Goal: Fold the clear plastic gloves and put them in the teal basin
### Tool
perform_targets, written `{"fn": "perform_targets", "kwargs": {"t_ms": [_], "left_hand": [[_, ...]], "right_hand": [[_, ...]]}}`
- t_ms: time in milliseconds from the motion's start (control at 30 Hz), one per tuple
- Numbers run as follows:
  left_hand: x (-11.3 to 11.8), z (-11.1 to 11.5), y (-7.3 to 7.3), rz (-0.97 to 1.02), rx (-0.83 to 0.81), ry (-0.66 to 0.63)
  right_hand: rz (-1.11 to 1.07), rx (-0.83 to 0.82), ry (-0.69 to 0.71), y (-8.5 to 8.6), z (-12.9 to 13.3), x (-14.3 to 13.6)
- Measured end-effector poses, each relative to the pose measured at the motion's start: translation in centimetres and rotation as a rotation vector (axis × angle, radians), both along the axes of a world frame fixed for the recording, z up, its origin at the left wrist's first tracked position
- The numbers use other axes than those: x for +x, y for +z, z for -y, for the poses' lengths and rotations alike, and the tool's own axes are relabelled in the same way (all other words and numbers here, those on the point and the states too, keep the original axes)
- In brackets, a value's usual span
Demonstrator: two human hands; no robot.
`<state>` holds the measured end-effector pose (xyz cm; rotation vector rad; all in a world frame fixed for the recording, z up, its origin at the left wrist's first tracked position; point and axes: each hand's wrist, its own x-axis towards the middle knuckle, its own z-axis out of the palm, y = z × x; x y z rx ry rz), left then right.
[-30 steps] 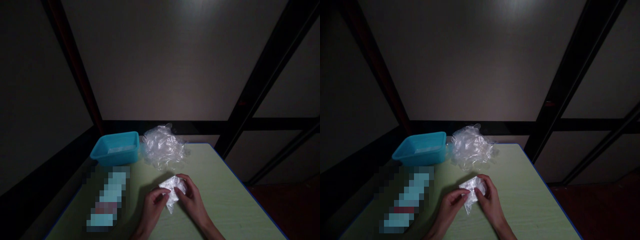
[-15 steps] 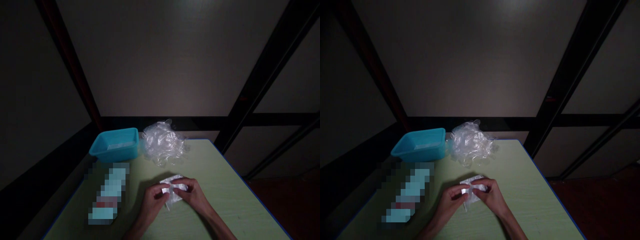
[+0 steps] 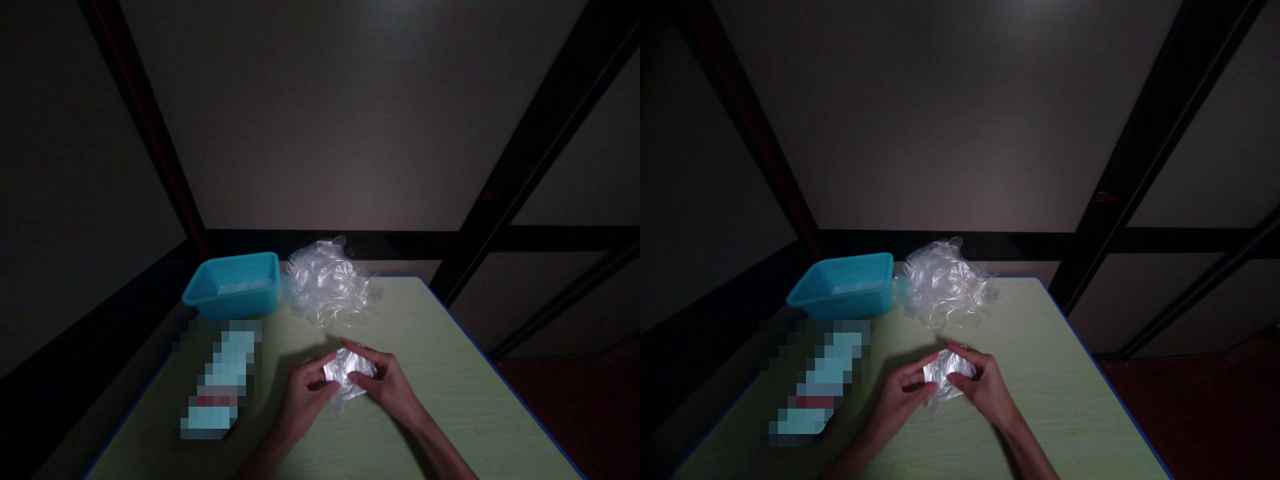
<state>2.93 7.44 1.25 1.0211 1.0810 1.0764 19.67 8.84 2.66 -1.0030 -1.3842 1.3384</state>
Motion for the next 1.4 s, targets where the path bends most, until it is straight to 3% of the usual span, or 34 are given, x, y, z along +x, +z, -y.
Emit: {"fn": "perform_targets", "kwargs": {"t_ms": [400, 600, 933, 1200, 1400], "left_hand": [[-0.2, 0.3, 0.5, -0.062, 0.009, -0.031], [-0.4, 0.0, 0.3, -0.117, 0.029, 0.007], [-0.4, -0.2, 0.7, -0.067, 0.008, 0.038], [-0.6, -0.3, 1.3, 0.035, 0.031, 0.050], [-0.9, -0.4, 1.1, -0.011, -0.010, 0.053]], "right_hand": [[0.046, 0.075, 0.029, 0.2, -0.1, 0.3], [0.043, -0.020, 0.042, -0.5, -0.4, 0.6], [0.062, -0.101, -0.082, -0.3, -0.6, 1.0], [-0.106, -0.082, -0.097, 0.1, -0.6, 0.9], [-0.226, -0.116, -0.078, 0.2, -0.6, 1.0]]}}
